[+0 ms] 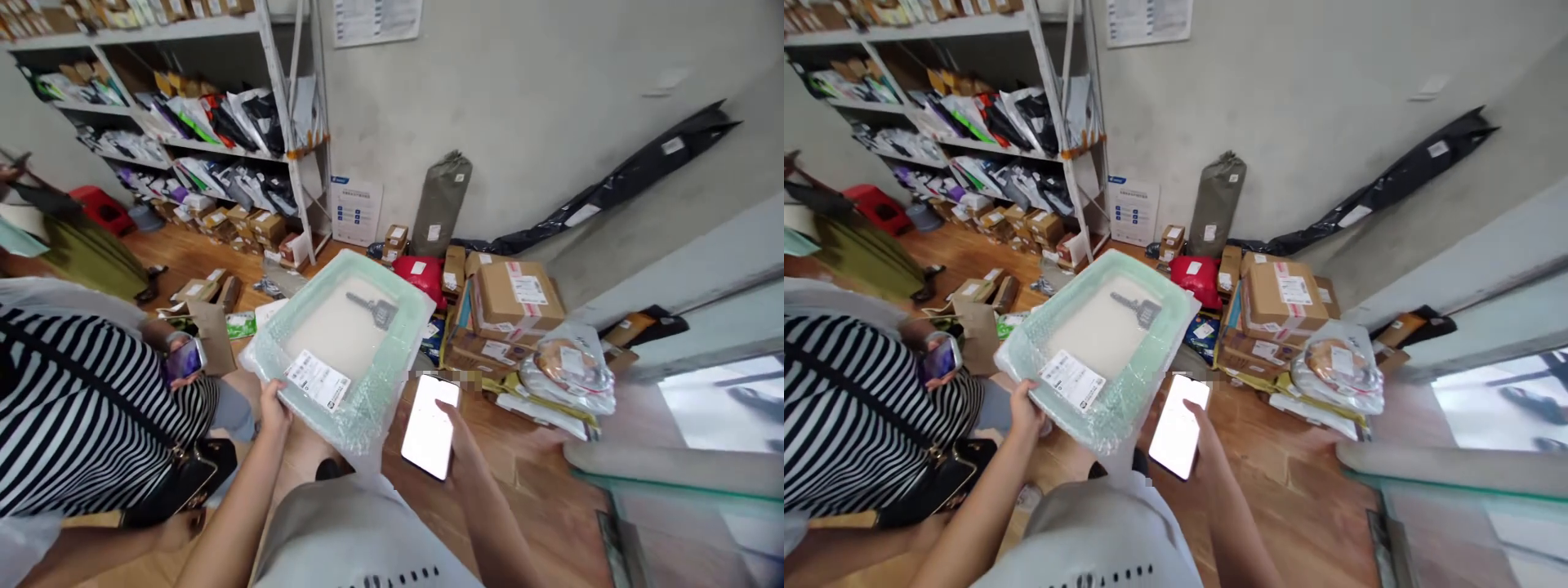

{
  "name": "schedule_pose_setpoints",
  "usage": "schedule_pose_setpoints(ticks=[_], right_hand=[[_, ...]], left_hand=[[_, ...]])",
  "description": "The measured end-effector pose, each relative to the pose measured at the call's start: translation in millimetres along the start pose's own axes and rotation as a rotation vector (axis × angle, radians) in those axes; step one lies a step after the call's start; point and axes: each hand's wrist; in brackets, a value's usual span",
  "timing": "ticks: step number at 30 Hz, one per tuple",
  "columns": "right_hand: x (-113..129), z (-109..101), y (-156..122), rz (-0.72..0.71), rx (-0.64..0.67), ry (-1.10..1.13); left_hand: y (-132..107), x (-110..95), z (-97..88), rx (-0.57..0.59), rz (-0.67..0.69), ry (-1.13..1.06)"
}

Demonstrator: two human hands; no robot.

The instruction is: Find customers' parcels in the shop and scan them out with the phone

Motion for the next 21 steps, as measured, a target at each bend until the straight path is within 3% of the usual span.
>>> schedule_pose_setpoints(ticks=[4,10,15,21], right_hand=[[11.6,-1.8,-20.4,-0.075,-0.004,0.008],[16.4,55.7,-53.6,-0.066,0.220,-0.078],[1.8,99.7,-61.0,0.014,0.291,-0.016],[-27.9,113.3,-48.3,0.016,0.466,-0.039]], left_hand=[[11.0,-21.3,-0.9,0.032,-0.021,-0.023],[14.8,-46.6,10.6,0.137,-0.050,-0.028],[11.8,-61.4,13.8,0.214,-0.115,0.001],[2.0,-69.6,14.5,0.276,-0.180,0.019]])
Point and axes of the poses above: each hand's wrist, its own y-axis towards the middle knuckle, its own z-axis out of the palm, x = y × z, and after that the axes turned 6 degrees about -x, right-handed
